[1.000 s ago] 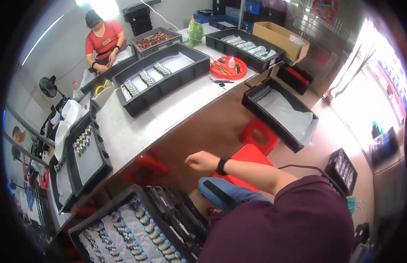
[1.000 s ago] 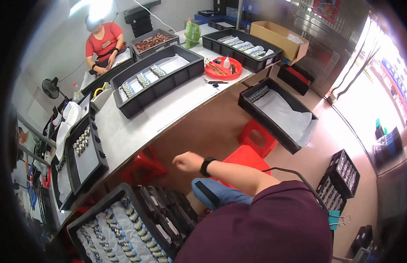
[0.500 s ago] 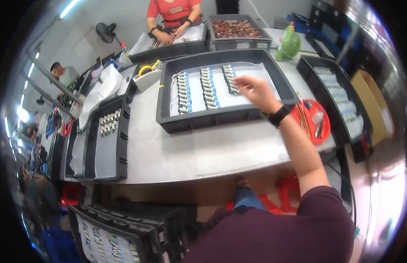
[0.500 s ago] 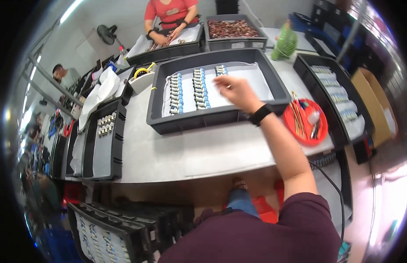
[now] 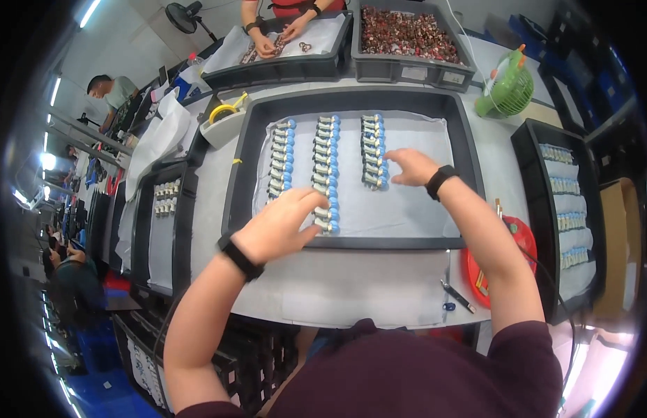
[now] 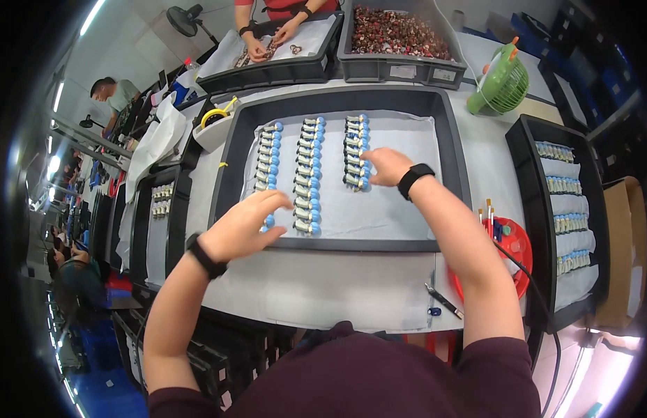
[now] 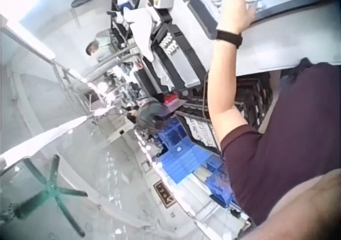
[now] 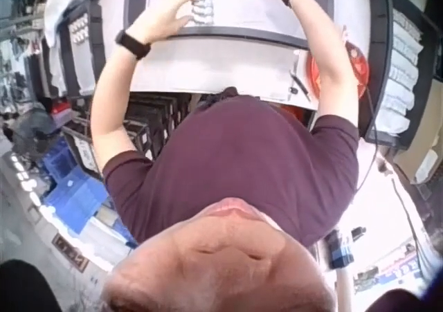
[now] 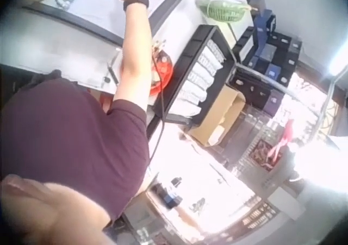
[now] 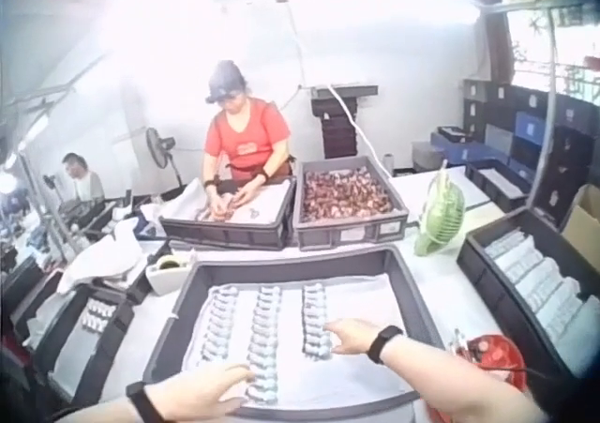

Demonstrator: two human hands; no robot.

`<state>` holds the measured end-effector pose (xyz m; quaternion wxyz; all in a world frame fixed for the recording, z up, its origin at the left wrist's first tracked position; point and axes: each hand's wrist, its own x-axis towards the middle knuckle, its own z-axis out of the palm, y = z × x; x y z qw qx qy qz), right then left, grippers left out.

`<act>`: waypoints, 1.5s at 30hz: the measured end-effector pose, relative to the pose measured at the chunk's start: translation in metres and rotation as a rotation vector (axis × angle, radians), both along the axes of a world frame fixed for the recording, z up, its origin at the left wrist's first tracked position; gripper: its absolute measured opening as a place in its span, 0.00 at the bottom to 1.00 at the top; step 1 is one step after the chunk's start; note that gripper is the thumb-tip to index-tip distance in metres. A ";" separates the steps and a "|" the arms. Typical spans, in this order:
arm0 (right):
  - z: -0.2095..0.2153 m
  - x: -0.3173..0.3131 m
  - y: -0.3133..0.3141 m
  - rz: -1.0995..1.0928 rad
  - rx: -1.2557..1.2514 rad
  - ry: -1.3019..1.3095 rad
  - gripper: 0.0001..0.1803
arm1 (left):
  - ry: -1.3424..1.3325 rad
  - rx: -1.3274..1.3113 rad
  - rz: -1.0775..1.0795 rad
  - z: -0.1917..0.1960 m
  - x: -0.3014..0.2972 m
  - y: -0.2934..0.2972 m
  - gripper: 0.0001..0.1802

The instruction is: Assembling and applying glue to small plastic anime figurines at a workshop table.

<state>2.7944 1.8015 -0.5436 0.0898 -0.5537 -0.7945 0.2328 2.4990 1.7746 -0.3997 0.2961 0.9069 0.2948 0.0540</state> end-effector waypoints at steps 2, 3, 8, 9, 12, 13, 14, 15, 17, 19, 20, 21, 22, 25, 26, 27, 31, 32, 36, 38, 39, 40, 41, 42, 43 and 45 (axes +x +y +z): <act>-0.001 -0.017 0.035 0.011 -0.042 0.020 0.30 | 0.086 -0.001 0.006 -0.048 0.017 0.067 0.18; -0.007 -0.018 0.053 0.023 -0.101 -0.002 0.37 | 0.226 -0.055 0.023 -0.069 0.030 0.098 0.21; -0.106 -0.034 0.140 0.054 -0.064 -0.050 0.45 | 0.362 -0.039 -0.085 -0.208 0.032 0.209 0.36; -0.124 -0.034 0.161 0.043 -0.048 -0.103 0.45 | 0.391 -0.057 -0.123 -0.231 0.029 0.226 0.39; -0.168 -0.064 0.193 0.034 -0.086 -0.181 0.45 | 0.388 -0.055 -0.221 -0.282 -0.004 0.250 0.41; -0.175 -0.068 0.199 0.036 -0.098 -0.183 0.42 | 0.389 -0.076 -0.218 -0.291 -0.011 0.252 0.41; -0.187 -0.075 0.203 0.044 -0.114 -0.180 0.42 | 0.435 -0.056 -0.269 -0.297 -0.018 0.250 0.41; -0.195 -0.080 0.209 0.042 -0.124 -0.172 0.42 | 0.478 -0.029 -0.320 -0.303 -0.024 0.249 0.41; -0.212 -0.093 0.214 0.022 -0.107 -0.138 0.37 | 0.492 0.004 -0.322 -0.315 -0.036 0.245 0.42; -0.221 -0.107 0.216 -0.008 -0.098 -0.119 0.34 | 0.502 0.046 -0.329 -0.322 -0.043 0.240 0.42; -0.223 -0.112 0.216 -0.039 -0.085 -0.096 0.31 | 0.497 0.059 -0.294 -0.328 -0.044 0.237 0.43; -0.222 -0.116 0.214 -0.039 -0.087 -0.102 0.31 | 0.492 0.071 -0.258 -0.331 -0.045 0.232 0.44; -0.221 -0.119 0.212 -0.050 -0.092 -0.106 0.29 | 0.486 0.070 -0.258 -0.334 -0.045 0.227 0.44; -0.213 -0.124 0.203 -0.061 -0.120 -0.123 0.27 | 0.537 0.111 -0.257 -0.335 -0.046 0.214 0.45; -0.210 -0.126 0.197 -0.059 -0.144 -0.130 0.26 | 0.554 0.077 -0.237 -0.333 -0.047 0.209 0.45; -0.210 -0.125 0.190 -0.075 -0.117 -0.118 0.26 | 0.568 0.046 -0.218 -0.330 -0.046 0.205 0.45; -0.211 -0.124 0.163 -0.105 -0.073 -0.094 0.24 | 0.581 0.049 -0.247 -0.321 -0.038 0.179 0.45; -0.211 -0.121 0.158 -0.114 -0.078 -0.100 0.24 | 0.635 0.075 -0.239 -0.322 -0.034 0.172 0.45; -0.181 -0.110 0.142 -0.173 -0.016 0.127 0.19 | 0.706 0.095 -0.216 -0.320 -0.023 0.157 0.45; -0.142 -0.112 0.118 -0.125 -0.042 0.226 0.19 | 0.678 0.046 -0.215 -0.322 -0.026 0.146 0.45; -0.120 -0.111 0.103 -0.103 -0.034 0.289 0.18 | 0.645 0.020 -0.202 -0.327 -0.027 0.142 0.45; -0.101 -0.114 0.086 -0.073 -0.029 0.363 0.17 | 0.622 -0.010 -0.181 -0.332 -0.033 0.139 0.45; -0.083 -0.117 0.066 -0.033 -0.038 0.405 0.17 | 0.620 -0.009 -0.163 -0.332 -0.040 0.135 0.44; -0.065 -0.121 0.043 0.009 -0.042 0.448 0.17 | 0.625 -0.008 -0.158 -0.327 -0.047 0.132 0.44; -0.049 -0.122 0.015 0.044 -0.051 0.461 0.18 | 0.546 0.066 -0.149 -0.324 -0.049 0.129 0.43; -0.028 -0.132 -0.036 0.130 -0.133 0.505 0.18 | 0.384 0.098 -0.071 -0.299 -0.055 0.124 0.39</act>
